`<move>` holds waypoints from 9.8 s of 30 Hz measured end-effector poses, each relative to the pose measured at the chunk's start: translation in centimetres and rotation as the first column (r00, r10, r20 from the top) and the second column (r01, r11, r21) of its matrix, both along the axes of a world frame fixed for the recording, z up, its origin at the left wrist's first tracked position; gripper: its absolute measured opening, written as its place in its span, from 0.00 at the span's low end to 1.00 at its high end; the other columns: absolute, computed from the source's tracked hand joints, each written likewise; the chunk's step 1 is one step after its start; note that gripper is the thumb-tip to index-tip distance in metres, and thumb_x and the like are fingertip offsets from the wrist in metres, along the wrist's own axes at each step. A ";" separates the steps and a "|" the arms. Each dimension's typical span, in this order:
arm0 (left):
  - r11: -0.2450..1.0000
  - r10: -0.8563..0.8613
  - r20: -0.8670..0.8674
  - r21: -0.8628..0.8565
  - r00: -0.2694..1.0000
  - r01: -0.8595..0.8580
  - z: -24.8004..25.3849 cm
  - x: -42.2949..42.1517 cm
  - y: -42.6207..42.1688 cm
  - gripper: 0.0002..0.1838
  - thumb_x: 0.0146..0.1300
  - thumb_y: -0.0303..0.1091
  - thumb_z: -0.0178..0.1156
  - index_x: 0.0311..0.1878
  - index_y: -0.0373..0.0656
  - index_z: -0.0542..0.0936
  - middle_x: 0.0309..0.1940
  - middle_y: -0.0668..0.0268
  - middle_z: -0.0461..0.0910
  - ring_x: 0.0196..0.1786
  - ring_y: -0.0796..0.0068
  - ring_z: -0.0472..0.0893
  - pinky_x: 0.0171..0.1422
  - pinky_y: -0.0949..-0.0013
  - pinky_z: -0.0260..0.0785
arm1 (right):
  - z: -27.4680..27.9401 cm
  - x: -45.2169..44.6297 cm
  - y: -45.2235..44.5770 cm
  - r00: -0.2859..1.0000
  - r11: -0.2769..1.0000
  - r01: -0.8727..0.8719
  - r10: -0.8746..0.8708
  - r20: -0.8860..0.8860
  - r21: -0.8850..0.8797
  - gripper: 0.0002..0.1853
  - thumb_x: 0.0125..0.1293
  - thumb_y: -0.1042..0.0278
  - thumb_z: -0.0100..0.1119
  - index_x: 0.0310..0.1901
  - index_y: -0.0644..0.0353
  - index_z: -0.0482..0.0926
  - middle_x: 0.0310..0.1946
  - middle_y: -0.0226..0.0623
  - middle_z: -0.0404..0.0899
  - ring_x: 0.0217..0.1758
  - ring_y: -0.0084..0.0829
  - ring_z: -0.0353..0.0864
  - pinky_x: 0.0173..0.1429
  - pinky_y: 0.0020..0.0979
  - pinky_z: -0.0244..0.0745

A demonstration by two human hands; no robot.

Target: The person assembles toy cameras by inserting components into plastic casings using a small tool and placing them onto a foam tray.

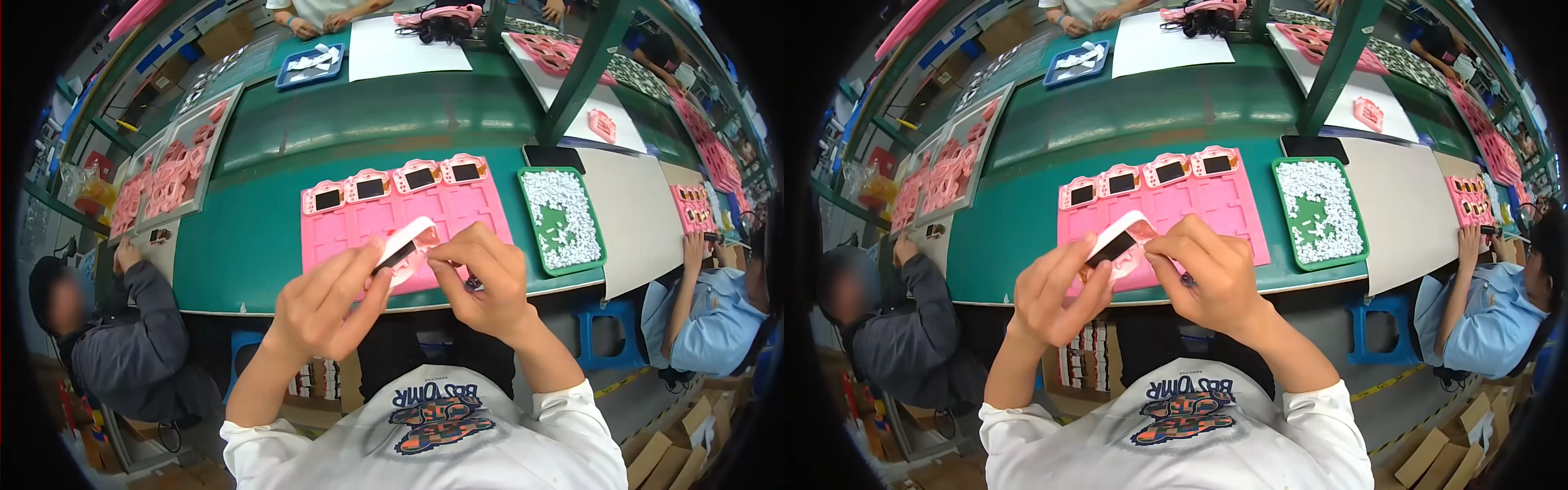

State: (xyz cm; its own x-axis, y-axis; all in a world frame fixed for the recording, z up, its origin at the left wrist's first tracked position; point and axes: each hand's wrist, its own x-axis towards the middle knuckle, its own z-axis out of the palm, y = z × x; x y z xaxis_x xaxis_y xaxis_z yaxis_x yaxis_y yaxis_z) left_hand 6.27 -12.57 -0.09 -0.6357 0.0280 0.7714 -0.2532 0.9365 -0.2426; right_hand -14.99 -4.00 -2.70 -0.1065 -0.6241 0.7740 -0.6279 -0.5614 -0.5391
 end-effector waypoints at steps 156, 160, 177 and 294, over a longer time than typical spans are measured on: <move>-0.380 0.082 -0.417 0.827 0.905 0.415 -6.0 -1.5 4.6 0.18 0.62 0.13 0.61 0.55 0.37 0.82 0.50 0.59 0.86 0.45 0.71 0.83 0.51 0.71 0.76 | 3.6 -6.3 12.2 0.885 0.918 -0.257 0.349 0.308 -0.302 0.22 0.80 0.58 0.58 0.25 0.50 0.66 0.15 0.28 0.65 0.16 0.24 0.51 0.23 0.29 0.53; 0.047 0.109 0.157 0.986 0.982 -0.163 -5.6 4.6 -2.2 0.16 0.57 0.14 0.58 0.46 0.39 0.85 0.40 0.62 0.88 0.37 0.71 0.83 0.44 0.69 0.75 | -1.4 -13.6 9.7 0.909 0.816 0.411 -0.401 -0.113 0.407 0.08 0.65 0.68 0.69 0.32 0.59 0.79 0.26 0.33 0.76 0.25 0.29 0.67 0.32 0.33 0.65; 0.382 0.281 0.515 0.714 0.810 -0.586 -9.6 6.2 -11.2 0.11 0.69 0.29 0.64 0.48 0.33 0.88 0.42 0.61 0.85 0.35 0.68 0.78 0.42 0.67 0.72 | -6.8 -19.2 5.5 0.778 0.504 0.620 -0.295 -0.555 0.601 0.05 0.66 0.74 0.65 0.41 0.62 0.86 0.40 0.40 0.84 0.37 0.46 0.84 0.44 0.41 0.79; 0.983 -0.155 0.134 0.116 0.979 0.140 -0.8 -7.0 3.5 0.08 0.53 0.18 0.72 0.38 0.32 0.86 0.64 0.46 0.82 0.45 0.63 0.85 0.37 0.71 0.78 | 1.7 -5.0 4.5 0.799 0.888 0.387 -0.188 -0.571 0.248 0.08 0.64 0.72 0.64 0.43 0.60 0.78 0.31 0.36 0.77 0.18 0.40 0.75 0.22 0.36 0.71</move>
State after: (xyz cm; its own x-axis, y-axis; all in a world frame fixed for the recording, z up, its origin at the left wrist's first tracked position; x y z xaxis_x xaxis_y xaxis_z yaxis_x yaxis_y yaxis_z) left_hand -0.75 -9.10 -0.92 -0.7335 0.0529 0.6776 -0.0806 0.9832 -0.1640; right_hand -20.04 0.45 -0.95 0.0304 -0.8587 0.5116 -0.9670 -0.1547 -0.2023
